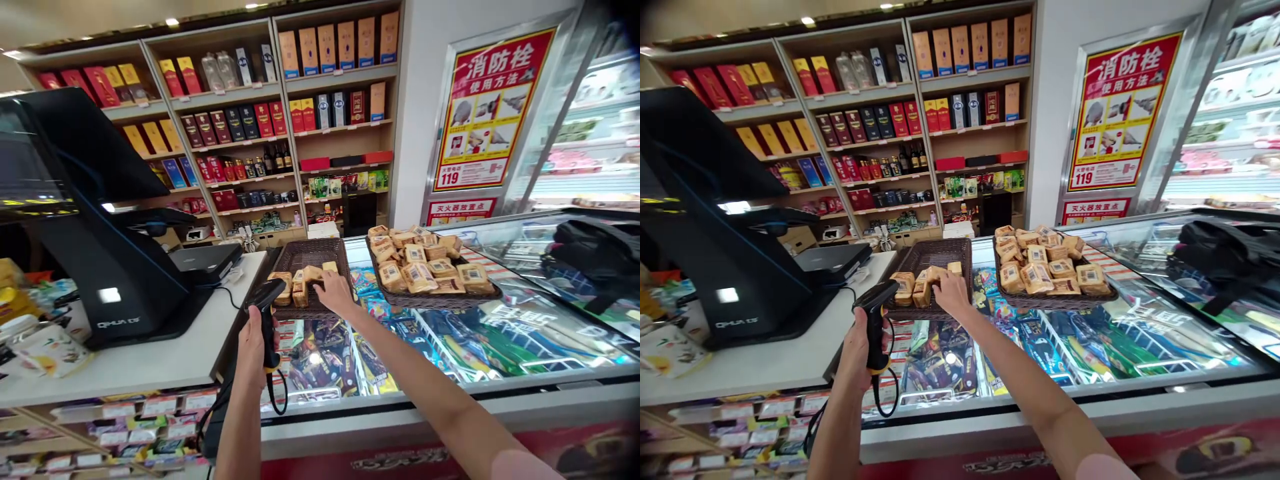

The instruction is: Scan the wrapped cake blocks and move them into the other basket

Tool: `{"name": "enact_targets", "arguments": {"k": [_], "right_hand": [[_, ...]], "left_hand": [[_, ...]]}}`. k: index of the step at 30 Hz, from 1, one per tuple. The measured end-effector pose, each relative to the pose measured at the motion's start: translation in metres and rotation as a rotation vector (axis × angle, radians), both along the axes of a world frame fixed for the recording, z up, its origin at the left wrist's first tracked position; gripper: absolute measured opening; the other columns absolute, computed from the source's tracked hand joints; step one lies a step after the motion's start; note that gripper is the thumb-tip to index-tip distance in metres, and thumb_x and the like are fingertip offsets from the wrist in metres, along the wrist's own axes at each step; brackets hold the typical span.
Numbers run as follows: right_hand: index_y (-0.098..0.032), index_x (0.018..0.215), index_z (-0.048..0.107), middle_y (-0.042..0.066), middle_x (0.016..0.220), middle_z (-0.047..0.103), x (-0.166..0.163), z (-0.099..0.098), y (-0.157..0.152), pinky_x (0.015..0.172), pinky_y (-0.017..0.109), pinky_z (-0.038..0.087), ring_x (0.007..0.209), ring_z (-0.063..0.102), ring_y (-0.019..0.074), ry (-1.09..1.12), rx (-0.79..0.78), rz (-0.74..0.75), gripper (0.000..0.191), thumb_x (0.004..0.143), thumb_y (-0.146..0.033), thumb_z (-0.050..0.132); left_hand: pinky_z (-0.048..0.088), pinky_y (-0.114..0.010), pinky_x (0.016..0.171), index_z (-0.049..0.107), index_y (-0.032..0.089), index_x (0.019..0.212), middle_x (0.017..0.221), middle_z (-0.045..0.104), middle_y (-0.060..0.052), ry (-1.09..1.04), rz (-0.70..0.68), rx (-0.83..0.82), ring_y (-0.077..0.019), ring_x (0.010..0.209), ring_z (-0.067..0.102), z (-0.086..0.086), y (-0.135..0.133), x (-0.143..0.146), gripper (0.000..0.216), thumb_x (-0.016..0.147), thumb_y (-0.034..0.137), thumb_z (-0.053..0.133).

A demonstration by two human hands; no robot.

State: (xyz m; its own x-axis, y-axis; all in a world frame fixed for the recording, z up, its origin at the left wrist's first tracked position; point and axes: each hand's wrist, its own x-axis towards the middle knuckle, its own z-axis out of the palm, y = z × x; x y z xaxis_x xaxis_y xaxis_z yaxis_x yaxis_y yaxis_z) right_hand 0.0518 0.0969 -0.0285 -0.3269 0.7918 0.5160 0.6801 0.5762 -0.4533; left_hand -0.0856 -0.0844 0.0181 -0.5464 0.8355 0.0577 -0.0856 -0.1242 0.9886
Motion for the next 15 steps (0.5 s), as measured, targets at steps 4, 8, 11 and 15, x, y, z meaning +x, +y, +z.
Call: {"name": "enact_targets", "arguments": {"k": [4,8,11,15], "right_hand": [[-0.016,0.120,0.059,0.013,0.125,0.064,-0.059,0.008,0.018,0.102,0.035,0.038,0.121,0.053,0.0257,-0.055,-0.077,0.145,0.031,0.091,-0.026,0.058],[-0.016,0.118,0.061,0.013,0.115,0.069,-0.097,0.012,0.031,0.095,0.035,0.042,0.113,0.058,0.0269,-0.081,-0.134,0.168,0.030,0.088,-0.023,0.060],[-0.018,0.118,0.061,0.011,0.117,0.068,-0.100,0.013,0.029,0.092,0.032,0.043,0.110,0.061,0.0242,-0.054,-0.152,0.167,0.030,0.088,-0.023,0.059],[-0.017,0.125,0.058,0.012,0.125,0.064,-0.068,0.016,0.017,0.094,0.032,0.044,0.112,0.060,0.0226,0.080,-0.143,0.094,0.037,0.091,-0.029,0.056]], "left_hand": [[0.035,-0.021,0.040,0.064,0.016,0.088,0.068,0.059,0.001,-0.017,0.042,0.005,-0.0083,0.046,0.045,0.001,-0.009,-0.022,0.068,0.074,0.083,0.055],[0.036,-0.020,0.042,0.063,0.016,0.090,0.070,0.059,0.001,-0.011,0.037,0.007,-0.0079,0.047,0.045,-0.001,-0.013,-0.030,0.068,0.074,0.082,0.056],[0.036,-0.020,0.041,0.063,0.016,0.091,0.069,0.058,0.001,-0.018,0.036,-0.008,-0.0079,0.047,0.045,-0.001,-0.014,-0.028,0.068,0.074,0.082,0.056],[0.036,-0.021,0.041,0.063,0.016,0.091,0.068,0.058,0.001,0.002,0.039,-0.023,-0.0085,0.045,0.045,0.001,-0.014,-0.017,0.069,0.075,0.082,0.054]]}}
